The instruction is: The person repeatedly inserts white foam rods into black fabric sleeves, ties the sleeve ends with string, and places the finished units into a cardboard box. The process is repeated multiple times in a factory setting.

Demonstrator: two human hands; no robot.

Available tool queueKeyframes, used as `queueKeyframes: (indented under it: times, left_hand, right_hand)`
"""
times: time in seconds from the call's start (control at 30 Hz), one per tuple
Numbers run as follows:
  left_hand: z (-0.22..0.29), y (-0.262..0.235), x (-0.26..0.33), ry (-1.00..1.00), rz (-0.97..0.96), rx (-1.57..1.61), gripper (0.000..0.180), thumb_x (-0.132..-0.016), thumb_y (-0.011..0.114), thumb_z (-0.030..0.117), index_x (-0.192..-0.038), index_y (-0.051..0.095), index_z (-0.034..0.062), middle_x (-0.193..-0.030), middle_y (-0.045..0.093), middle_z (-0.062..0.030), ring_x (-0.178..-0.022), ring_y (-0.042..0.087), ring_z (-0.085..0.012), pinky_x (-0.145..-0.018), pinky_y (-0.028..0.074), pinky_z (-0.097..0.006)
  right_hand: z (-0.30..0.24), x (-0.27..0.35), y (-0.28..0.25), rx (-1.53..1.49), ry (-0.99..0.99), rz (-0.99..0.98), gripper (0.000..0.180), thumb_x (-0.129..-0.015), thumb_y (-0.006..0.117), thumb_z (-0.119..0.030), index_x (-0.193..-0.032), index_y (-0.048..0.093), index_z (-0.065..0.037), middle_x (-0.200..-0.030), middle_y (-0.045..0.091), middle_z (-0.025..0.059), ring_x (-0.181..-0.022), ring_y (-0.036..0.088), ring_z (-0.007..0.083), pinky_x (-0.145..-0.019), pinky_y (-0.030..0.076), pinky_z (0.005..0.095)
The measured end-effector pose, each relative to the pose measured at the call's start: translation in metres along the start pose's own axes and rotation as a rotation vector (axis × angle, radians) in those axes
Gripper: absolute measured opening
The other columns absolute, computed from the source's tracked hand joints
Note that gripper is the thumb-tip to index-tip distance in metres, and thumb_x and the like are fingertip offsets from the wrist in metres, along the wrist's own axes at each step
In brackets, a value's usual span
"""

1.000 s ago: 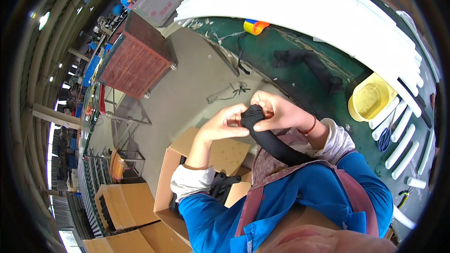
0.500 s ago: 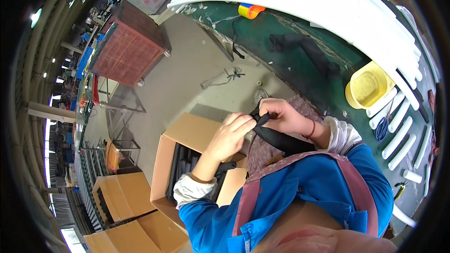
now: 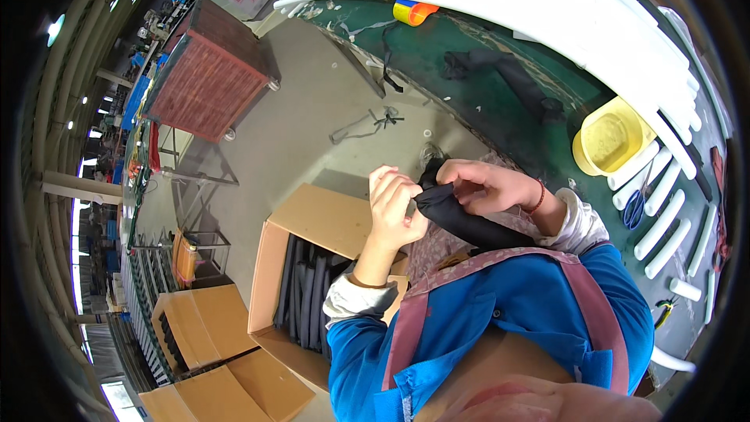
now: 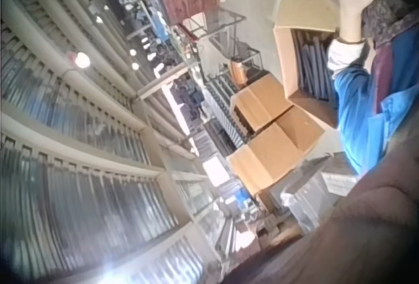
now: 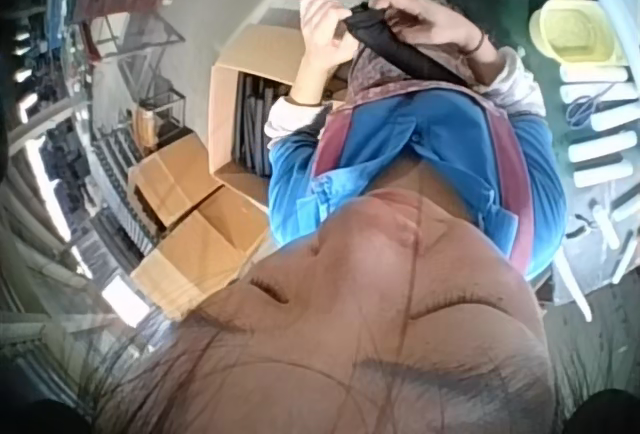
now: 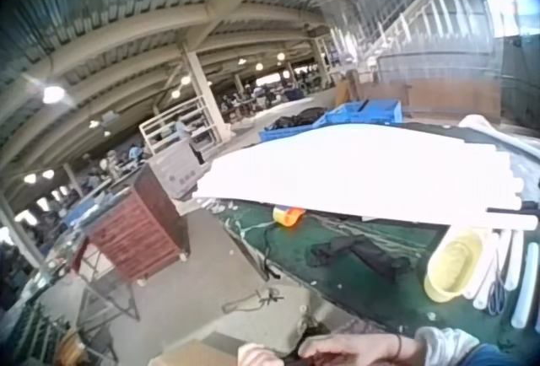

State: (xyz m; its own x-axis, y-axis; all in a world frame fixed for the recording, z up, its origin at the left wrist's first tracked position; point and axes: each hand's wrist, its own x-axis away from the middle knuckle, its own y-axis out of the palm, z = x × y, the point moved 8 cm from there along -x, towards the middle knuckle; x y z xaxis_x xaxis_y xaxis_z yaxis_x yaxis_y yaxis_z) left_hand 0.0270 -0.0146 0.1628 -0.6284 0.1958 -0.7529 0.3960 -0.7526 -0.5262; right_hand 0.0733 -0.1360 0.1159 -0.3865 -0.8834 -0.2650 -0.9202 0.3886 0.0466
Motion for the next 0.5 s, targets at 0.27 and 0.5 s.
queueKeyframes:
  times: [0.27, 0.5]
  left_hand:
    - [-0.006, 0.015, 0.008, -0.216, -0.153, 0.462, 0.02, -0.067, 0.066, 0.005, -0.083, 0.054, 0.0021, -0.086, 0.062, -0.0133, -0.083, 0.062, -0.0292, -0.092, 0.04, -0.049]
    - [-0.011, 0.003, -0.004, -0.293, -0.147, 0.33, 0.024, -0.067, 0.072, 0.0, -0.085, 0.056, 0.0008, -0.074, 0.058, -0.01, -0.065, 0.056, -0.0204, -0.059, 0.045, -0.029]
  right_hand:
    - [0.008, 0.018, 0.006, 0.002, 0.074, 0.257, 0.04, -0.074, 0.068, 0.004, -0.107, 0.047, -0.004, -0.107, 0.046, 0.0042, -0.093, 0.052, 0.0112, -0.072, 0.045, 0.0253]
    - [0.004, 0.005, 0.0, -0.392, 0.062, 0.308, 0.034, -0.08, 0.057, 0.01, -0.111, 0.05, -0.004, -0.11, 0.053, 0.0022, -0.1, 0.052, 0.0083, -0.083, 0.044, 0.0235]
